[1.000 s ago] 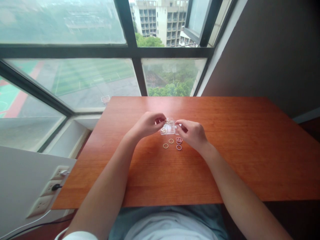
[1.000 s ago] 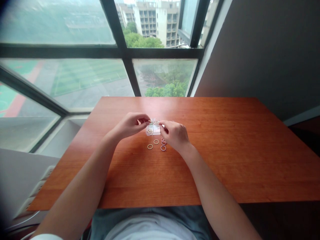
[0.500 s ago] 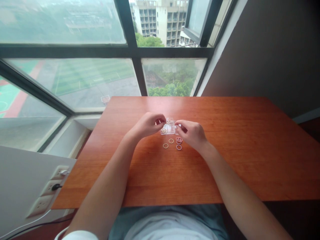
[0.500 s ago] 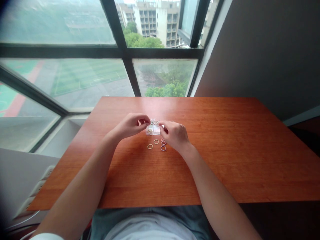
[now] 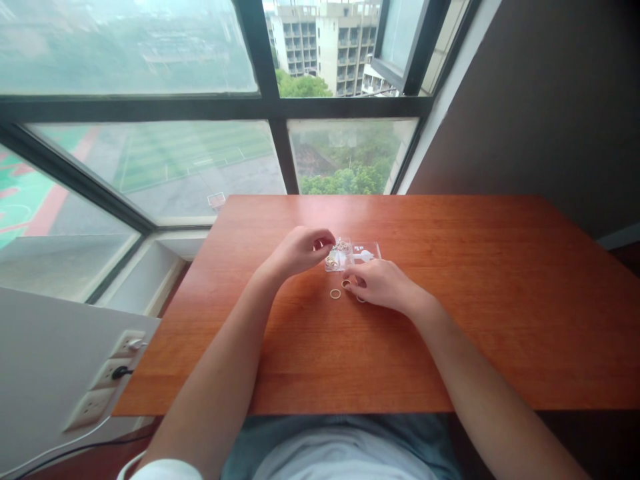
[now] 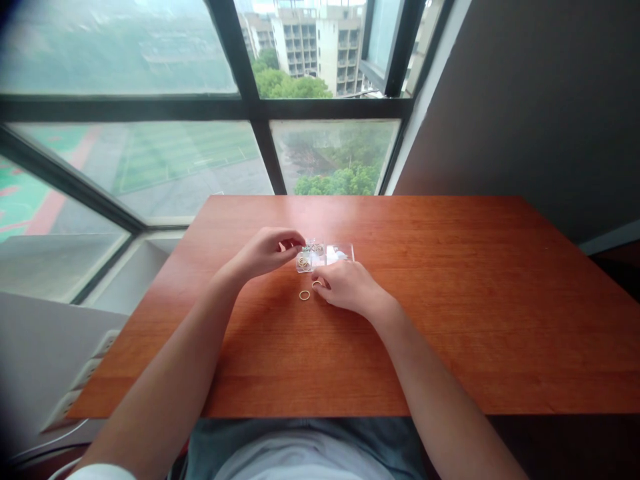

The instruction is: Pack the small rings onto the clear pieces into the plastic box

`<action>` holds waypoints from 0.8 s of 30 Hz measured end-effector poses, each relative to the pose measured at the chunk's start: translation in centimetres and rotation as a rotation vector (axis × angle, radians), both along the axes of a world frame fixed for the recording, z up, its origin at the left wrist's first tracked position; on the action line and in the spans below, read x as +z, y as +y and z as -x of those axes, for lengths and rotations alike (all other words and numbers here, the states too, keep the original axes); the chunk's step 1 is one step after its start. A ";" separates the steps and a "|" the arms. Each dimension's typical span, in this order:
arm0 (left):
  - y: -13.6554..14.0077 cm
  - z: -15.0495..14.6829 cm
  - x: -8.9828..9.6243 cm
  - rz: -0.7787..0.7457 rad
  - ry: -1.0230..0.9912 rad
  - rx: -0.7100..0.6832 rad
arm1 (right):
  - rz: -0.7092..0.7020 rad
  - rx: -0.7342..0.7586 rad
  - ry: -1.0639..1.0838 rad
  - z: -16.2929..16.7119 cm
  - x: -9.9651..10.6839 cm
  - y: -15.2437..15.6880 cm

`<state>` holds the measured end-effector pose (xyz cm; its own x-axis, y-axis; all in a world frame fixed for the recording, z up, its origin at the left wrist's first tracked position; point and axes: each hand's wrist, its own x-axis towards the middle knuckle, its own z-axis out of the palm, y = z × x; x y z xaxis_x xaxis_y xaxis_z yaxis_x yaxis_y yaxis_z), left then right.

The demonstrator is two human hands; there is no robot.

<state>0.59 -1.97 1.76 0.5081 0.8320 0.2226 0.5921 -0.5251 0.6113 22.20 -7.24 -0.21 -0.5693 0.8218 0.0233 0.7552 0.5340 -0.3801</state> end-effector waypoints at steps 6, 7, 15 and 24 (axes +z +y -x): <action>0.1 0.1 -0.2 0.010 0.029 0.039 | 0.058 -0.059 -0.108 -0.1 -0.3 0.4; 0.1 0.1 -0.3 0.013 0.039 0.048 | 0.062 -0.060 -0.115 -0.1 -0.3 0.4; 0.3 0.2 -0.8 0.010 0.073 0.059 | 0.055 -0.060 -0.055 0.0 -0.4 0.2; 0.4 0.0 -0.9 0.002 0.068 0.055 | 0.048 -0.075 -0.004 -0.3 -0.4 0.2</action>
